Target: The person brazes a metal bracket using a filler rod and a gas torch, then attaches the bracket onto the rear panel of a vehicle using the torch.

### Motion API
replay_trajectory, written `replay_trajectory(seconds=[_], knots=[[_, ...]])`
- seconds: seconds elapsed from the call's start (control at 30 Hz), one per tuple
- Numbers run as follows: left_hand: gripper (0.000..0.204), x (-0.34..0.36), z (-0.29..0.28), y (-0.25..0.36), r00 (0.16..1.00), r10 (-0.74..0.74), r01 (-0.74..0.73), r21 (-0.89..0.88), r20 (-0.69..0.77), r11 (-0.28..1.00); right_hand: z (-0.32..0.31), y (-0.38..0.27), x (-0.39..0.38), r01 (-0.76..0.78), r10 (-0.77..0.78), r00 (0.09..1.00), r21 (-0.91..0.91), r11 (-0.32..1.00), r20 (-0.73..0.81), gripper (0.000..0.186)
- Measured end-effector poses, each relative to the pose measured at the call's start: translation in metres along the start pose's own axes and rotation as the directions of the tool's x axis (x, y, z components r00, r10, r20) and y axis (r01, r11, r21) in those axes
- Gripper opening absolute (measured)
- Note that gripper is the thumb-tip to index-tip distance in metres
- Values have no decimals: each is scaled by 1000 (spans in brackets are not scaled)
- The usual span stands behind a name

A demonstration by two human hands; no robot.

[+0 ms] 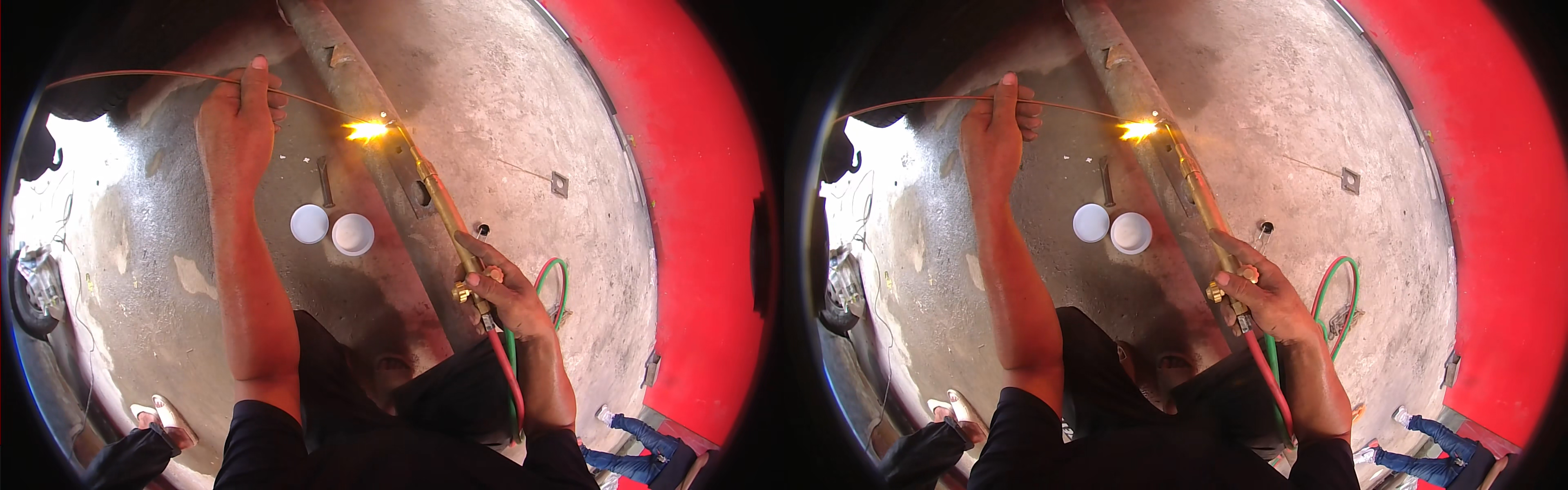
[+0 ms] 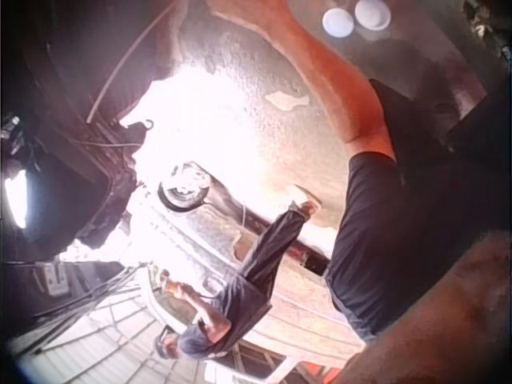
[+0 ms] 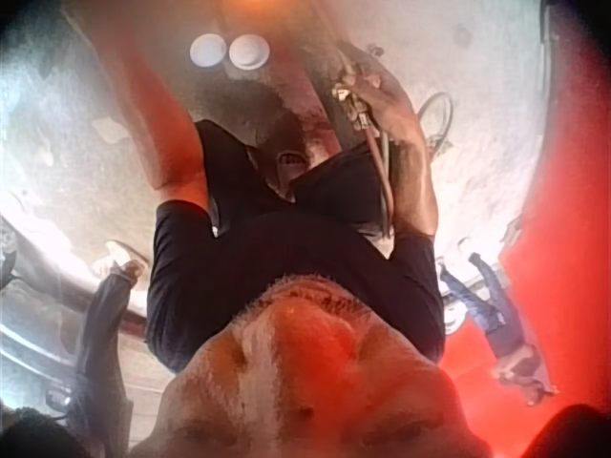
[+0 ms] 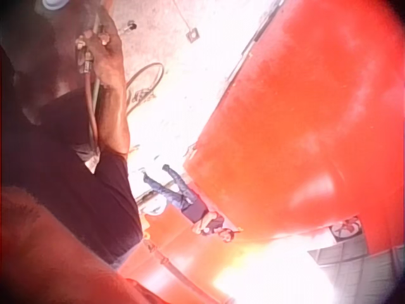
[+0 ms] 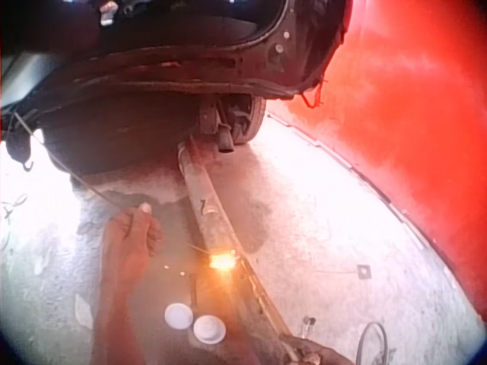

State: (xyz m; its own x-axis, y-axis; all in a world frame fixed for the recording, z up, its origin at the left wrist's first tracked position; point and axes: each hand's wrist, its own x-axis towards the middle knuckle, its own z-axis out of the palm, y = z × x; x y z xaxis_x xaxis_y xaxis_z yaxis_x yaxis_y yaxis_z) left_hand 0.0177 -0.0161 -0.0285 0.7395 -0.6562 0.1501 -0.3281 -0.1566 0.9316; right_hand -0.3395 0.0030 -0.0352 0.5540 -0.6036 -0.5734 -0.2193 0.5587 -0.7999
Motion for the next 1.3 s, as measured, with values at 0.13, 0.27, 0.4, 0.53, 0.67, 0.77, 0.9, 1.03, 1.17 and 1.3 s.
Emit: replay_trajectory(seconds=[0.13,0.27,0.4,0.53,0.67,0.77,0.9,1.03,1.17,1.3], knots=[[47,0,0,-2,1000,3,-3,11,0,1000,0,1,0,17,-17,1000,-18,1000,-8,64],[47,0,1,-2,1000,16,-16,19,7,1000,1,0,-1,4,-5,998,-23,1000,-57,65],[46,0,0,-2,1000,-4,4,-15,-3,1000,2,-1,-1,-16,16,999,7,1000,-43,65],[46,0,0,-3,1000,10,-10,-37,-1,999,1,1,-1,-7,7,999,10,1000,-43,65],[47,-1,1,-2,1000,8,-8,-2,8,1000,3,0,-1,2,-2,998,-3,1000,-56,65],[47,-1,2,-1,1000,9,-9,-3,4,1000,2,-1,-1,-1,1,999,4,1000,-51,66],[48,0,1,-1,1000,3,-3,-1,3,1000,1,0,-1,-5,5,999,15,1000,-36,66],[48,1,0,-5,1000,5,-4,-31,7,1000,0,1,0,-8,8,1000,-8,1000,1,63],[48,0,3,-2,1000,5,-5,-12,22,1000,0,1,0,0,0,1000,-21,1000,-1,63],[48,-1,2,-1,1000,-2,2,-18,11,1000,2,-2,-1,-9,9,999,7,1000,-46,65]])
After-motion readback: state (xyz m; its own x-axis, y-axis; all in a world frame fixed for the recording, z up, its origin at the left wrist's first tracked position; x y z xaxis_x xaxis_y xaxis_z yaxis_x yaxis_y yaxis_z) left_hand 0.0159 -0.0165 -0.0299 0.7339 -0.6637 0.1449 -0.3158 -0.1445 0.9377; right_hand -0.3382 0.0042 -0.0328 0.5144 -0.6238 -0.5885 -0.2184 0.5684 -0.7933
